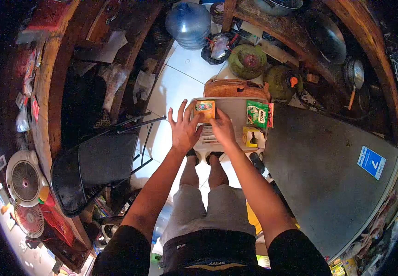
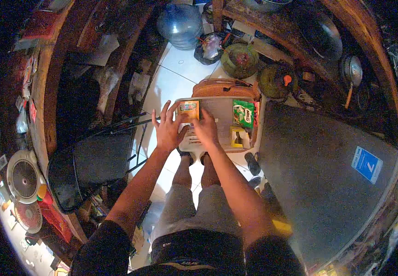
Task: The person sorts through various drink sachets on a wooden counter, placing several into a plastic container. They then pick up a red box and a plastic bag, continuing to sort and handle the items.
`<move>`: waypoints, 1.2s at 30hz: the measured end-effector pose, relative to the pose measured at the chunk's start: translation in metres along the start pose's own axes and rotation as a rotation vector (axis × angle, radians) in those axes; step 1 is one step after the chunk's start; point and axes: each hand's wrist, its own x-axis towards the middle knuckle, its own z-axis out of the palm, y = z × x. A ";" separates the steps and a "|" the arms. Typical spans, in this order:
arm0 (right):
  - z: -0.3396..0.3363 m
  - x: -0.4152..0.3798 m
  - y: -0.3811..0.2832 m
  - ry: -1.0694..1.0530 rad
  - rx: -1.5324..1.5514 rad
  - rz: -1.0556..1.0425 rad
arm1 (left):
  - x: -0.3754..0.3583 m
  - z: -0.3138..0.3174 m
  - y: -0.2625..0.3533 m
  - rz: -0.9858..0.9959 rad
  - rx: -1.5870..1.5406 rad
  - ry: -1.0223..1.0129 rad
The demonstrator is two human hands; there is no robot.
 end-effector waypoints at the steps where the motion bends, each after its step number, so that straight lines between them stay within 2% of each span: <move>1: -0.001 -0.003 -0.003 0.058 0.019 0.052 | 0.001 0.000 0.001 0.003 -0.004 -0.007; 2: -0.002 -0.006 -0.006 0.116 0.037 0.106 | 0.002 0.000 0.001 0.001 -0.006 -0.007; 6: -0.005 -0.006 -0.006 0.057 -0.019 0.144 | 0.006 -0.001 0.004 -0.003 -0.022 0.021; 8: 0.002 -0.004 0.003 0.113 0.101 0.016 | 0.008 -0.003 0.004 -0.010 -0.008 0.022; 12: 0.005 -0.003 0.001 0.102 0.156 0.040 | 0.011 -0.001 0.002 -0.009 -0.031 0.024; 14: 0.007 -0.004 0.002 0.108 0.283 0.016 | 0.011 0.001 0.001 -0.003 -0.023 0.021; 21: 0.006 -0.004 0.007 0.128 0.249 0.002 | 0.016 0.002 0.006 -0.015 0.008 -0.024; 27: 0.006 -0.003 0.010 0.132 0.349 0.008 | 0.021 0.008 0.004 0.011 0.068 0.001; 29: 0.001 -0.009 -0.004 0.106 0.443 0.069 | 0.020 0.009 0.003 0.012 0.094 -0.006; 32: -0.001 -0.011 -0.002 0.148 0.384 0.045 | 0.018 0.009 0.000 0.032 0.050 0.033; 33: -0.003 -0.012 -0.004 0.153 0.384 0.047 | 0.019 0.006 0.000 0.016 0.057 -0.013; 35: -0.007 -0.015 -0.009 0.157 0.374 0.227 | 0.019 0.004 -0.001 0.008 0.060 -0.047; 36: -0.006 -0.012 0.000 0.159 0.374 0.228 | 0.019 0.005 0.000 0.010 0.058 -0.048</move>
